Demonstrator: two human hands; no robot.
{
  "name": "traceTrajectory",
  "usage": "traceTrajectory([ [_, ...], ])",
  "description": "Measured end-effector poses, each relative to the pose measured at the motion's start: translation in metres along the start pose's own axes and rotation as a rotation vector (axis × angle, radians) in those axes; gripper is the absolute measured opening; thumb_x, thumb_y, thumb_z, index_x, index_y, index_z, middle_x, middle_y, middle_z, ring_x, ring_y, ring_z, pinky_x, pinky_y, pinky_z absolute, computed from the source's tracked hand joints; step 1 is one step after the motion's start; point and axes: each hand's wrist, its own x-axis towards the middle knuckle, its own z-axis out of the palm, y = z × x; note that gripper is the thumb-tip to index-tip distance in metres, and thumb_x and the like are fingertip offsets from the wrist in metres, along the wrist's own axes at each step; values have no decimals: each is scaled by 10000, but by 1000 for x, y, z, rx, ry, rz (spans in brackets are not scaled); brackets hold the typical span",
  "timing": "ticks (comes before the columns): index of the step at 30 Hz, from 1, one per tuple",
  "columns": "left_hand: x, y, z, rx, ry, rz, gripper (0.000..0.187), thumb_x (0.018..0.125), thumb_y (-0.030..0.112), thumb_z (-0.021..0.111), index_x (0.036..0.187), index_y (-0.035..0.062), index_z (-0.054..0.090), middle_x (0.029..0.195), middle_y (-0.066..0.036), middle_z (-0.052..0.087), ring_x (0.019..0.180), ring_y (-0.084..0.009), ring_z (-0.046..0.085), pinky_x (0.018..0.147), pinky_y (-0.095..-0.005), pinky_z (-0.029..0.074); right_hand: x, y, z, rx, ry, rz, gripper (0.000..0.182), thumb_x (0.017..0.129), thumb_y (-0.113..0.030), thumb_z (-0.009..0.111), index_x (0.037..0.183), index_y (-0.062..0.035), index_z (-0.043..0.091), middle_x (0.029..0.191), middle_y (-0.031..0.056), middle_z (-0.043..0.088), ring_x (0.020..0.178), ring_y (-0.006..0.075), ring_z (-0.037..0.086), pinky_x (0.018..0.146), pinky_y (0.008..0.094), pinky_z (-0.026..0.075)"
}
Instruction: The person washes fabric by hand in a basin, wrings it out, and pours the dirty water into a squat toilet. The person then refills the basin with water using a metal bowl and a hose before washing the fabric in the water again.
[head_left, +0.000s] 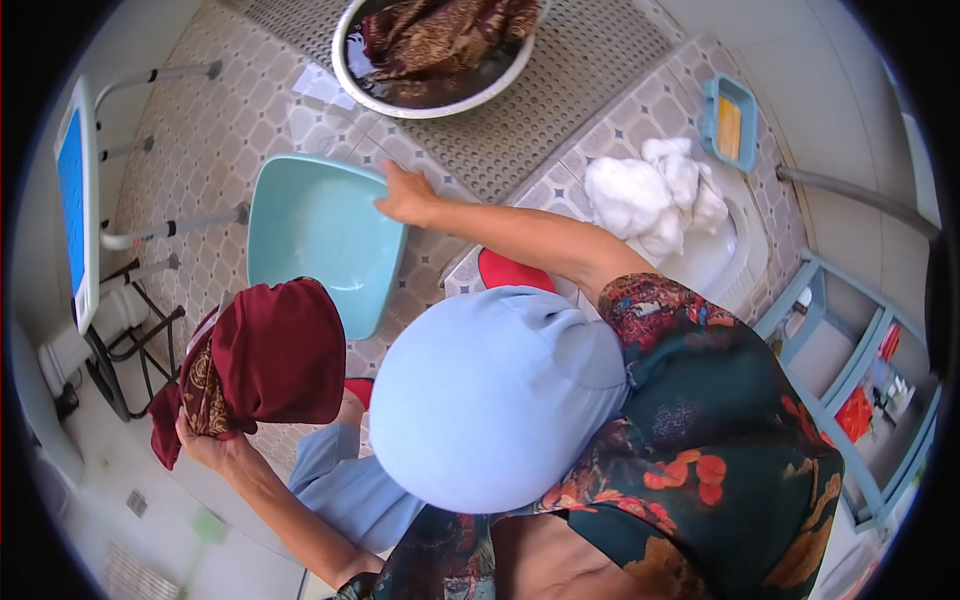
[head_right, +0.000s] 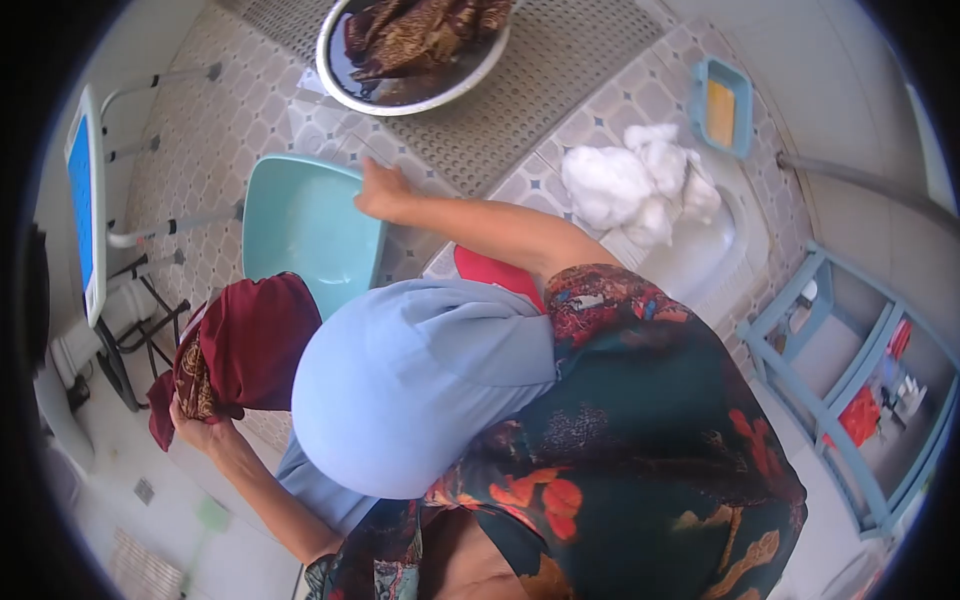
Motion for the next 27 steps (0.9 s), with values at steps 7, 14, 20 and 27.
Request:
traceTrajectory([
  [7,-11,-3,11,22,-74,14,242,899,133,482,1013,-54,586,1028,-183,663,958,-325,659,839,-469,568,-39,-43,-34,3,-429,-333,739,709,-341,708,1358,-89,460,1332,170,485,1224,380,430,961,540,389],
  [14,-3,-21,35,8,-171,-82,273,896,133,475,1046,-64,589,1065,-189,662,977,-324,654,871,-476,550,-81,-67,-37,-31,-440,-723,1045,599,-495,804,1448,-126,318,1418,215,365,1327,361,328,991,593,315],
  [20,-37,-82,125,34,-326,-100,258,899,186,521,1024,-22,609,1020,-168,676,915,-295,672,812,-421,559,-90,-106,-57,-195,-217,-1102,1258,485,-533,853,1498,-159,205,1451,261,291,1332,428,289,1056,557,226],
  [27,-94,-138,216,-201,-584,-316,286,902,224,505,1042,-3,609,1022,-153,676,915,-290,672,807,-425,565,-71,-72,-122,-209,-22,-971,914,642,-424,780,1421,-171,372,1289,149,525,1074,319,565,960,456,380],
])
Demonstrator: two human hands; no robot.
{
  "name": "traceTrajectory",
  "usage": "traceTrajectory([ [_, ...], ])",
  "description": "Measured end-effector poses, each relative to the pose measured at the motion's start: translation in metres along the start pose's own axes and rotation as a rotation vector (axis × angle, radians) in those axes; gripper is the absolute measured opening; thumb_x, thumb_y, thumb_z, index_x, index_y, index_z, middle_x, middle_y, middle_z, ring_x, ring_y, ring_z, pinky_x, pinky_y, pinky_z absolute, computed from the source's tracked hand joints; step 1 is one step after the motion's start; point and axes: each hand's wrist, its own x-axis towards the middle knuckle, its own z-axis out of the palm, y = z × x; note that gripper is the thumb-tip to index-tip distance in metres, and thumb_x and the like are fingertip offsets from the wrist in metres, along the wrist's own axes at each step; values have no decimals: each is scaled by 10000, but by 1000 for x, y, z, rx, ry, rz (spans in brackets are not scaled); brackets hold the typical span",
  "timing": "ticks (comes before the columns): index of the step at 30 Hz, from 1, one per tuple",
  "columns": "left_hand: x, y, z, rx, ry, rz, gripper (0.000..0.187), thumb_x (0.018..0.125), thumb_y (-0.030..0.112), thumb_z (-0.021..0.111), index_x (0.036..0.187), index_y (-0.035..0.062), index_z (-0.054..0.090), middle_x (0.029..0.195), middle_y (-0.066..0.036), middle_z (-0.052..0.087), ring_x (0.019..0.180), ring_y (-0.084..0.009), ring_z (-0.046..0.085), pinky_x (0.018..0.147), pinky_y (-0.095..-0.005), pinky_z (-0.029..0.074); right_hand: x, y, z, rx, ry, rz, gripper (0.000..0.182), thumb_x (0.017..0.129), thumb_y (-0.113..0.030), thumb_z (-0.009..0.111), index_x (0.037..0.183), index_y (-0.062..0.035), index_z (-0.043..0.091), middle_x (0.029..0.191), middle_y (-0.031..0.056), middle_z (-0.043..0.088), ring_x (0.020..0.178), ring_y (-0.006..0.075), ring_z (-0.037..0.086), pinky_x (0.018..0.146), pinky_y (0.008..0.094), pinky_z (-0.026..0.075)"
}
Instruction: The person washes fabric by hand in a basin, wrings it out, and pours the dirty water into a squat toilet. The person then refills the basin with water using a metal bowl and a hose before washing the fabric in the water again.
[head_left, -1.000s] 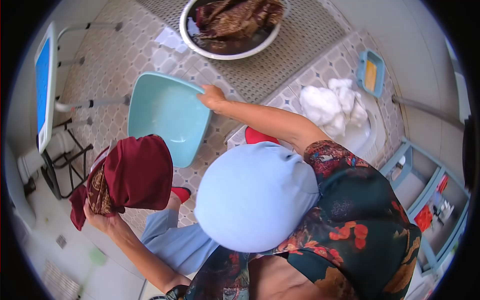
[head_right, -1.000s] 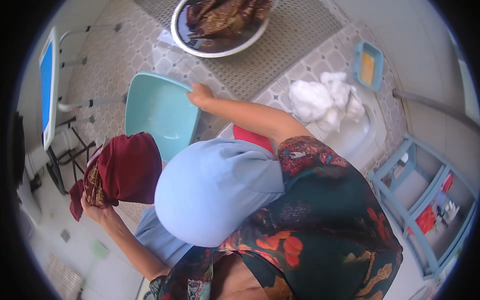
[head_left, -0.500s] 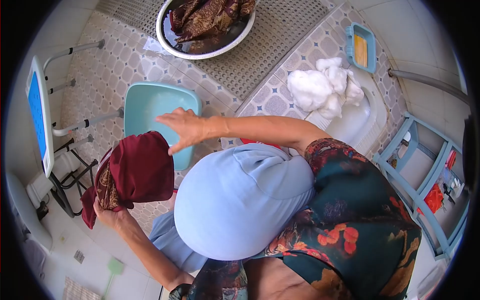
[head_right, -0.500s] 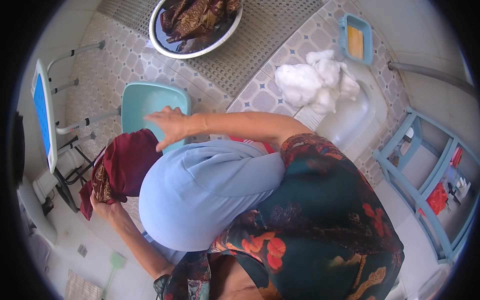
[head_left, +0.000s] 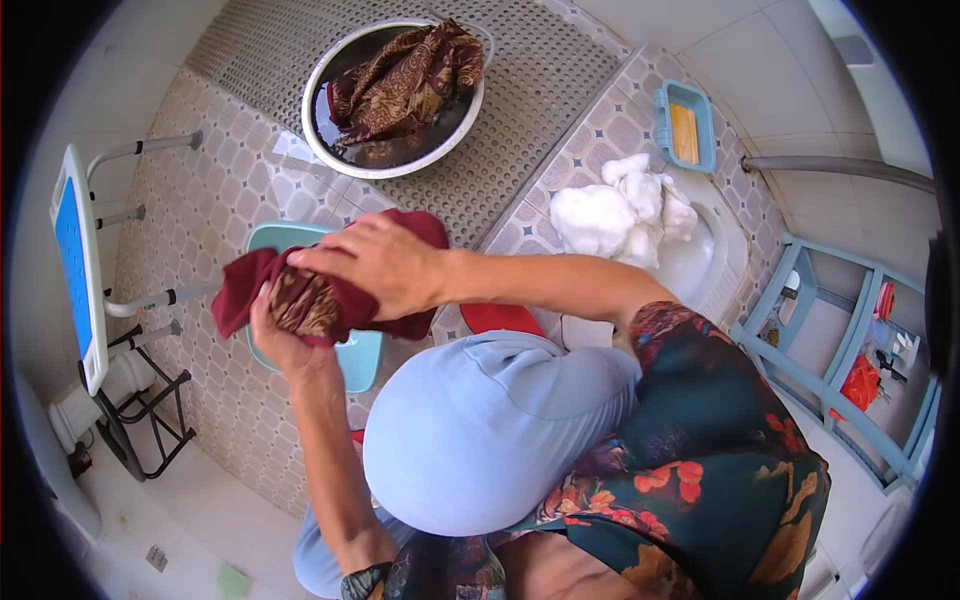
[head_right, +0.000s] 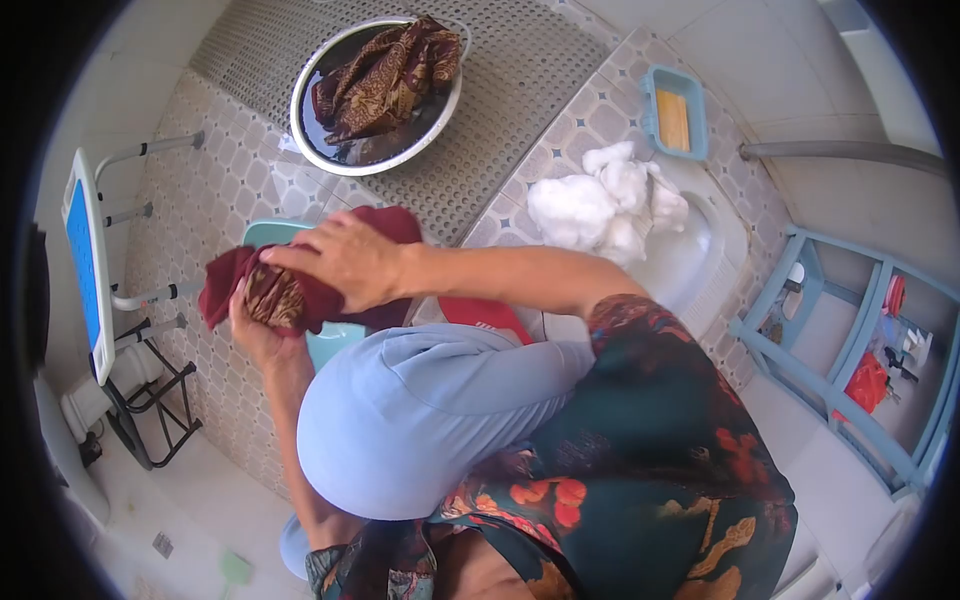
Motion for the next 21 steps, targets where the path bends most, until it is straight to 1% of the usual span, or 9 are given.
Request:
traceTrajectory([
  [3,2,-25,29,6,-17,-89,249,887,238,565,1030,42,618,989,-126,680,888,-271,674,798,-427,565,-22,14,-26,17,42,14,879,658,-360,789,1405,-124,393,1217,106,603,1004,298,622,886,431,445],
  [7,3,-55,49,-133,-202,-250,325,877,322,664,1076,78,584,990,-107,668,854,-239,674,783,-433,570,-41,34,-40,15,75,46,856,637,-298,798,1364,-42,424,1177,162,623,1000,333,633,889,428,464],
  [10,9,-72,52,-58,-237,-49,451,844,291,721,1168,37,536,1048,-87,637,941,-198,639,866,-369,528,-42,30,-49,81,42,244,901,611,-240,829,1388,-94,395,1192,178,612,1034,379,609,877,432,487],
  [13,3,-63,49,141,-273,72,661,794,367,769,1262,16,461,1160,-86,584,1060,-168,573,951,-312,459,-38,33,-45,231,62,389,952,605,-174,851,1417,-92,360,1211,176,607,1119,346,598,939,393,484],
  [14,-2,-55,46,217,-306,68,837,817,444,718,1404,2,318,1308,-126,494,1215,-212,482,1043,-354,371,-33,33,-45,248,45,375,952,605,-174,851,1417,-92,360,1211,176,607,1119,346,598,939,393,484],
  [15,-4,-55,39,217,-276,76,837,817,444,718,1404,2,318,1308,-126,494,1215,-212,482,1043,-354,371,-29,32,-44,218,77,380,958,611,-169,852,1424,-90,350,1219,177,605,1131,325,597,947,379,482],
  [18,-5,-68,11,381,-276,168,1122,734,501,770,1488,-18,120,1428,-176,377,1319,-251,382,1096,-358,300,-15,29,-35,248,96,392,962,628,-168,848,1436,-87,333,1226,177,603,1134,292,601,952,361,480],
  [19,-9,-69,9,376,-238,173,1122,734,501,770,1488,-18,120,1428,-176,377,1319,-251,382,1096,-358,300,-9,27,-31,284,130,412,961,638,-172,844,1441,-87,325,1227,177,604,1125,280,606,950,356,481],
  [21,-17,-70,12,389,-295,302,1235,627,461,858,1490,-10,110,1445,-208,345,1350,-283,346,1143,-388,229,4,19,-25,273,70,412,947,654,-173,834,1444,-88,319,1225,173,605,1121,272,608,950,353,480],
])
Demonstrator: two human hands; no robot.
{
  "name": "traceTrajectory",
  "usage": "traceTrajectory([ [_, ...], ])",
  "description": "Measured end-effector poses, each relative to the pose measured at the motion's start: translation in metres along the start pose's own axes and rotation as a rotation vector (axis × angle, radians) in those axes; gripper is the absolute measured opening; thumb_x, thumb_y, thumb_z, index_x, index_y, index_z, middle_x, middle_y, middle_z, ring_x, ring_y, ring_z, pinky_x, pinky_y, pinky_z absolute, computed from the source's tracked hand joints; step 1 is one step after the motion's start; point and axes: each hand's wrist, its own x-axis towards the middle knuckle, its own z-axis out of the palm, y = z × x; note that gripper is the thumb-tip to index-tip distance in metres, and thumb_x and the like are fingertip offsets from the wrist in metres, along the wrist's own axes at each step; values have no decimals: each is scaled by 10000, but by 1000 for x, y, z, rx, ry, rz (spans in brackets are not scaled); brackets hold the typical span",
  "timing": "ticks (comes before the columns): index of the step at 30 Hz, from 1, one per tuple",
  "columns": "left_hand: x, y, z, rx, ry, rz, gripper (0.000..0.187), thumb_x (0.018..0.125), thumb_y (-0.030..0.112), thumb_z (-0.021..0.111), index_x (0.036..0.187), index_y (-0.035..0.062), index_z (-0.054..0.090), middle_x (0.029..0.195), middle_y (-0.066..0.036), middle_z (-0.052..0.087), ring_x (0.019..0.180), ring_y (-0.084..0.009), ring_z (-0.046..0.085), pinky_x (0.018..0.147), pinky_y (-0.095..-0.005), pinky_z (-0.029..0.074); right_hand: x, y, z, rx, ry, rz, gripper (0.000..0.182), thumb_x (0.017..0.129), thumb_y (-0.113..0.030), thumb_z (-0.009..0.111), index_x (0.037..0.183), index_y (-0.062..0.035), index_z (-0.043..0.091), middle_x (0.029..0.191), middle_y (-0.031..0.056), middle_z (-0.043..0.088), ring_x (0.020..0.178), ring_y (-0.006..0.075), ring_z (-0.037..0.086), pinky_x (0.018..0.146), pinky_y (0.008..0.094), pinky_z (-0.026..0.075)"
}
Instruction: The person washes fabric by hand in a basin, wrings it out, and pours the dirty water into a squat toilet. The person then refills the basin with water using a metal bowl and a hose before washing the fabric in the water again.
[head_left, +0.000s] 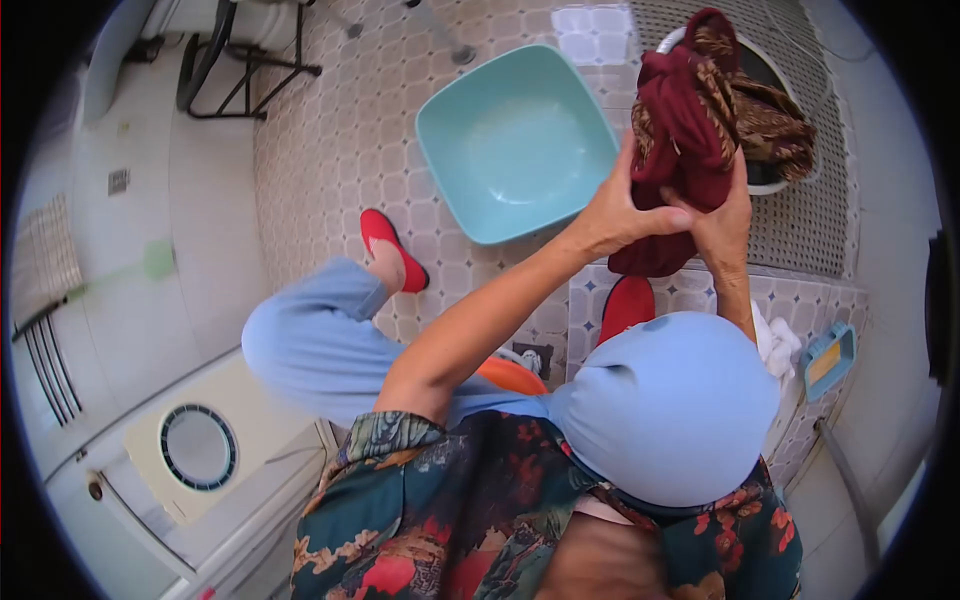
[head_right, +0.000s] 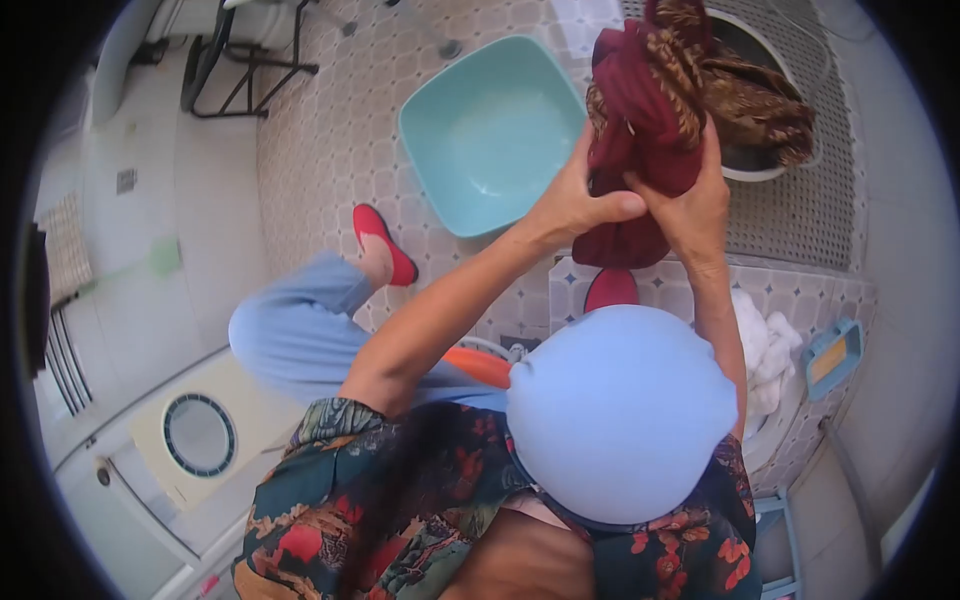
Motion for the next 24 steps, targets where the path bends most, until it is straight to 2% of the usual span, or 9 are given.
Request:
traceTrajectory([
  [2,1,11,-2,-87,-48,-27,1252,598,423,879,1487,0,105,1469,-177,301,1347,-266,342,1138,-377,252,8,-13,9,-24,-39,-7,934,670,-174,824,1447,-90,313,1223,170,607,1117,264,609,951,350,479],
  [4,3,16,-13,-243,59,-23,1087,612,326,881,1447,13,260,1382,-140,433,1278,-236,432,1102,-364,324,12,-27,20,-103,-98,-91,916,695,-173,804,1450,-70,296,1227,175,603,1115,263,610,947,349,482],
  [10,-2,20,-65,-413,195,-156,697,657,77,801,1291,49,512,1170,-67,619,1082,-197,588,1006,-346,442,21,-49,65,-237,-193,-264,1009,628,-273,812,1447,-22,280,1219,243,546,1179,399,502,991,445,410],
  [15,-17,11,-110,-584,184,-95,635,709,75,698,1306,24,488,1237,-101,588,1139,-244,575,1042,-413,437,34,-72,75,-152,-394,-403,988,653,-469,805,1439,-86,345,1449,267,279,1318,447,314,1105,489,284],
  [16,-21,2,-121,-600,198,-77,633,710,90,688,1305,17,486,1256,-110,580,1159,-259,569,1056,-429,428,37,-76,71,-120,-398,-394,852,732,-410,780,1419,-85,397,1440,258,321,1311,400,365,1066,467,354],
  [18,-32,2,-136,-653,230,-60,643,698,112,682,1302,9,489,1289,-127,565,1195,-286,550,1081,-440,403,40,-65,72,464,-390,-68,732,810,-320,736,1416,-76,408,1409,235,402,1255,329,468,981,422,449],
  [19,-38,-2,-147,-660,278,-38,643,695,127,683,1299,11,494,1293,-131,562,1205,-295,542,1087,-452,394,44,-43,73,517,-318,13,585,863,-238,680,1372,-52,462,1272,199,559,1151,248,571,899,352,501],
  [22,-56,-10,-181,-693,346,19,648,694,150,682,1300,15,494,1290,-140,565,1223,-315,525,1094,-491,378,48,16,56,113,-136,161,401,863,-202,638,1213,-13,587,1015,141,685,1001,236,647,865,326,500],
  [24,-66,-6,-196,-663,440,31,664,692,165,687,1307,20,484,1285,-143,567,1220,-322,527,1090,-508,378,44,53,35,-120,18,151,494,819,-190,678,1272,-45,544,1122,157,639,1108,285,581,927,364,452],
])
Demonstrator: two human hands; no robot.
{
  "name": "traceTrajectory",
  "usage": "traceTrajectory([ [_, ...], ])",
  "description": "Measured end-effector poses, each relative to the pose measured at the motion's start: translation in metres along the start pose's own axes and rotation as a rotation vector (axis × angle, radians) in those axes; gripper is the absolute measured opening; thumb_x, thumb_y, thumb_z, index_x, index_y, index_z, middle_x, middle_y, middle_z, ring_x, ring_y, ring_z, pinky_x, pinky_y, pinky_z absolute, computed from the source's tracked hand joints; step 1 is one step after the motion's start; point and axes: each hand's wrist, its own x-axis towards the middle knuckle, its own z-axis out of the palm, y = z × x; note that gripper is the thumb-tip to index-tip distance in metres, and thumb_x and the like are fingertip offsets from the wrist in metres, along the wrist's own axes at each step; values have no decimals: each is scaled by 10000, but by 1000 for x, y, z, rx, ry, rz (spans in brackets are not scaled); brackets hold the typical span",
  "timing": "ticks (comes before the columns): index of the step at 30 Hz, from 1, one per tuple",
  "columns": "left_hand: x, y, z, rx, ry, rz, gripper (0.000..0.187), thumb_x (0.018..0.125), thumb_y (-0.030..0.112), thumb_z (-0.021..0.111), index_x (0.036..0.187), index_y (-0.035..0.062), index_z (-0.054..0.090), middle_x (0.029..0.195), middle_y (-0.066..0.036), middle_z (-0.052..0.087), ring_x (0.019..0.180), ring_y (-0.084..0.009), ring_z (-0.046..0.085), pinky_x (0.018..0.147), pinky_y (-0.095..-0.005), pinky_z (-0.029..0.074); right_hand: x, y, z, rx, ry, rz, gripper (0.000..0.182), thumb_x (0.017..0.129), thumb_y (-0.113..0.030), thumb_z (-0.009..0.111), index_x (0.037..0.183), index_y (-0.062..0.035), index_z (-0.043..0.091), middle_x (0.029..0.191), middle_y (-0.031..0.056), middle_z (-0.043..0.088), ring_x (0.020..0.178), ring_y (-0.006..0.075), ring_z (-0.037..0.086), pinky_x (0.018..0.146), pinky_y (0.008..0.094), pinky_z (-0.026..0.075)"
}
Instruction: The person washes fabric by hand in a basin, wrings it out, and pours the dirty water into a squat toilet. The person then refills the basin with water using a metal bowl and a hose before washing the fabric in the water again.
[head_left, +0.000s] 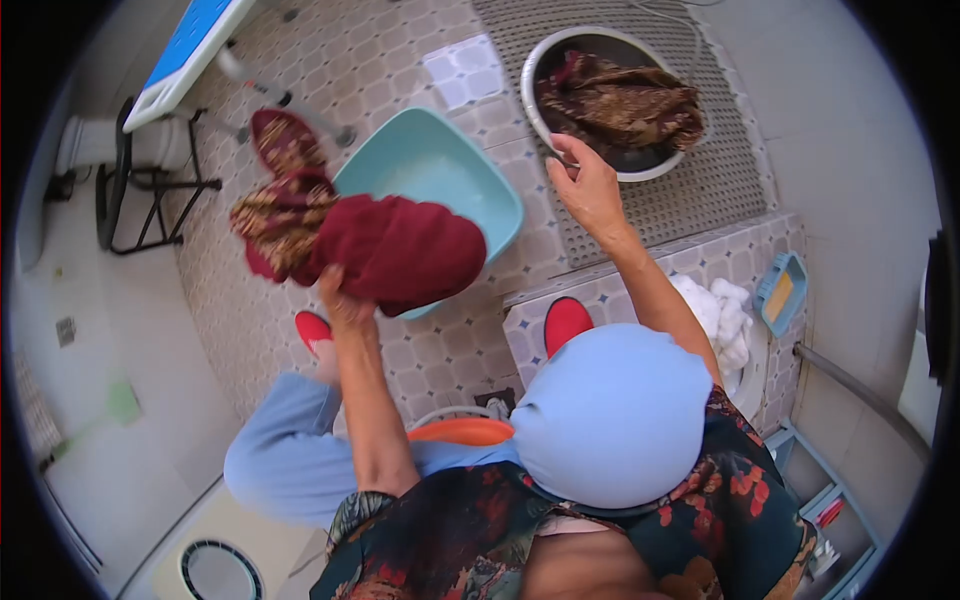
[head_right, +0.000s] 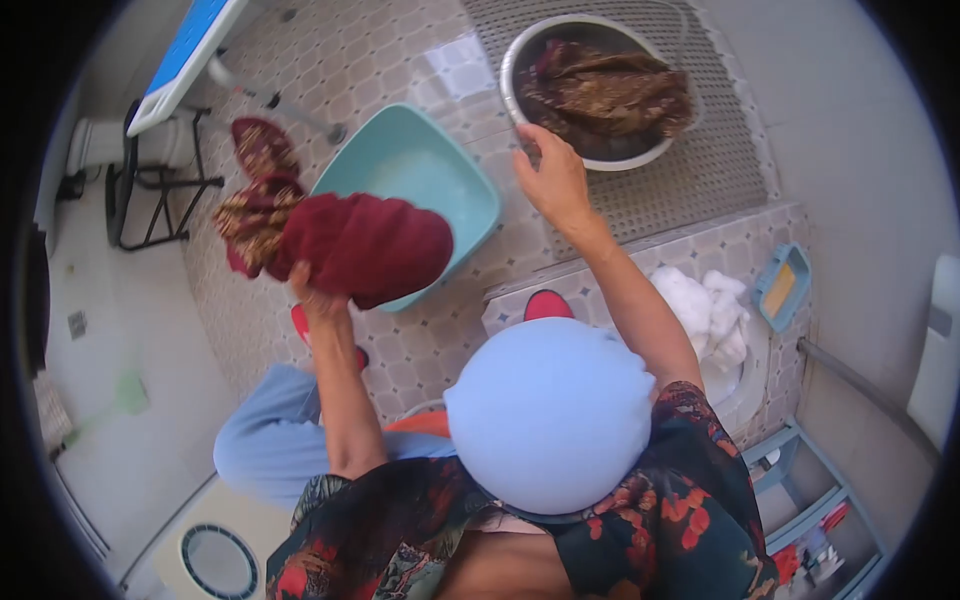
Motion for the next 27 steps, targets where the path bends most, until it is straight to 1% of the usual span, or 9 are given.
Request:
traceTrajectory([
  [4,-1,27,9,69,32,58,691,686,201,697,1318,33,471,1293,-142,558,1210,-323,530,1081,-495,394,13,35,-40,-558,318,-335,716,749,-224,752,1383,-118,435,1324,177,496,1254,356,429,1004,488,355],
  [7,4,38,18,122,89,120,695,690,257,704,1312,47,475,1286,-136,561,1194,-322,539,1063,-488,414,52,62,-60,-1017,121,-338,1070,641,-349,843,1497,-238,212,1505,182,239,1360,434,241,1015,675,218],
  [11,5,63,36,178,167,141,700,704,356,709,1300,67,483,1260,-133,576,1163,-324,557,1030,-486,444,96,81,-59,-1179,-122,-277,1261,568,-437,872,1523,-295,60,1536,237,144,1364,478,232,1041,662,249],
  [14,2,96,32,204,186,65,722,720,397,699,1326,79,466,1277,-138,569,1181,-328,547,1031,-495,440,119,93,-45,-1147,-224,-94,1262,575,-441,869,1524,-291,51,1537,245,133,1334,487,284,1015,642,307],
  [18,-16,137,44,345,260,39,728,762,439,671,1367,104,443,1317,-127,549,1221,-336,519,1052,-511,412,138,148,-22,-1178,-85,-161,1271,574,-449,859,1527,-242,44,1516,256,197,1214,448,427,993,561,364],
  [22,-36,171,30,345,261,77,704,785,429,655,1371,105,438,1332,-123,537,1229,-336,511,1060,-507,403,136,143,-31,-846,-105,-178,1175,583,-364,859,1504,-170,156,1429,245,343,1155,387,475,964,481,402],
  [23,-35,170,31,327,262,94,703,785,428,654,1371,105,439,1332,-123,537,1229,-336,511,1060,-507,403,137,147,-28,-801,1,-192,1034,599,-293,844,1454,-127,288,1283,251,496,1107,382,526,942,448,431],
  [26,-38,168,34,274,275,143,697,787,426,652,1369,105,442,1331,-123,538,1229,-336,510,1061,-506,402,148,166,-18,-548,132,-95,870,608,-237,832,1362,-82,426,1148,223,592,1025,379,582,877,430,475],
  [27,-43,170,34,261,286,157,696,788,426,651,1369,105,443,1330,-123,538,1229,-336,510,1061,-505,401,150,163,-17,-633,221,-73,619,661,-227,790,1212,-45,576,1013,213,659,954,371,634,839,411,496],
])
